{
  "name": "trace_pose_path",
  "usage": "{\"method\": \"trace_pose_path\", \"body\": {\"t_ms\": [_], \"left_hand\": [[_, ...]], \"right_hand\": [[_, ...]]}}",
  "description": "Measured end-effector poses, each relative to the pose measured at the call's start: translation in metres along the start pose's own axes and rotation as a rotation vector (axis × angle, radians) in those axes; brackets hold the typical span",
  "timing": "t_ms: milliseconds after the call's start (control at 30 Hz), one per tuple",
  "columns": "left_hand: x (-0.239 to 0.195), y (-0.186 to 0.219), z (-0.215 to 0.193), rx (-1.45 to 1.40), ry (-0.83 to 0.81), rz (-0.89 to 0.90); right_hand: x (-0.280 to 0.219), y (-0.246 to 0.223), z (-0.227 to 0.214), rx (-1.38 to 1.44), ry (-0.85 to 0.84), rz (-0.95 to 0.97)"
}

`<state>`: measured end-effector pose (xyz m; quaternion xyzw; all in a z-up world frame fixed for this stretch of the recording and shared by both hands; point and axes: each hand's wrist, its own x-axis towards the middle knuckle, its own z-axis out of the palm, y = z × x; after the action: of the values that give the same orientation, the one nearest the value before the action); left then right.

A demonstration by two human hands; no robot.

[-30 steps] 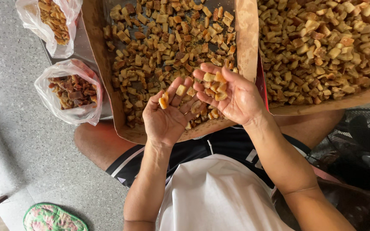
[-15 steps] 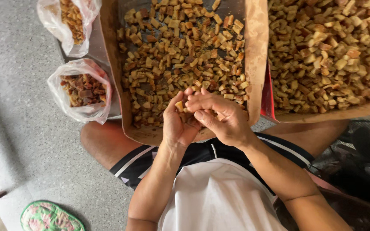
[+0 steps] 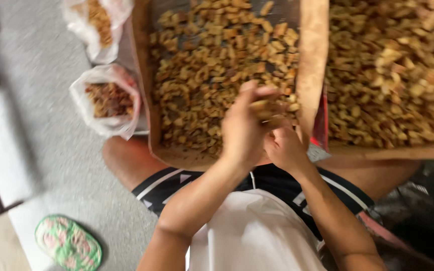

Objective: The person sits on the floor and sorts small, cubed food items from a large cardboard tray into smaller plastic bags. They scoop the items with both hands, inspect them, and transfer them into the bags placed to the left.

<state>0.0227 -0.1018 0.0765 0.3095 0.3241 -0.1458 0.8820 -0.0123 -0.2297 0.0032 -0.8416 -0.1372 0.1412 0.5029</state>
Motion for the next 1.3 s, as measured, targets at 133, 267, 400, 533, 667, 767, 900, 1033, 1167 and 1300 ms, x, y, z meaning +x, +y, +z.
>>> {"method": "trace_pose_path", "body": {"t_ms": [133,267,400,533,667,767,900,1033,1167,1300], "left_hand": [[0.033,-0.045,0.084,-0.026,-0.443,-0.058],[0.053,-0.06,0.115,0.434,-0.37,0.181],[0.027,-0.014,0.026,0.547,-0.308,0.215],[-0.015,0.032,-0.055,1.244,-0.07,0.551],[-0.038,0.045,-0.102,1.922,0.078,0.619],[-0.036,0.044,-0.113,1.992,0.112,0.275],[-0.025,0.026,-0.114,1.959,0.094,0.211],[-0.029,0.014,-0.12,1.849,0.044,0.485],[-0.026,0.006,-0.123,1.791,0.09,0.519],[-0.02,0.002,-0.126,1.687,0.125,0.566]], "right_hand": [[0.0,0.005,0.005,-0.168,0.041,-0.182],[0.002,0.005,-0.014,-0.361,0.051,-0.26],[0.004,0.006,-0.034,-0.365,-0.098,-0.109],[0.012,-0.001,-0.033,-0.455,-0.222,-0.087],[0.048,-0.022,-0.008,-0.748,-0.544,0.116],[0.076,-0.031,0.004,-0.797,-0.529,-0.064],[0.086,-0.025,0.005,-0.841,-0.613,0.008],[0.062,-0.012,-0.002,-0.818,-0.41,-0.041],[0.049,0.004,0.01,-0.821,-0.23,-0.048],[0.052,0.003,0.022,-0.661,-0.198,-0.039]]}}
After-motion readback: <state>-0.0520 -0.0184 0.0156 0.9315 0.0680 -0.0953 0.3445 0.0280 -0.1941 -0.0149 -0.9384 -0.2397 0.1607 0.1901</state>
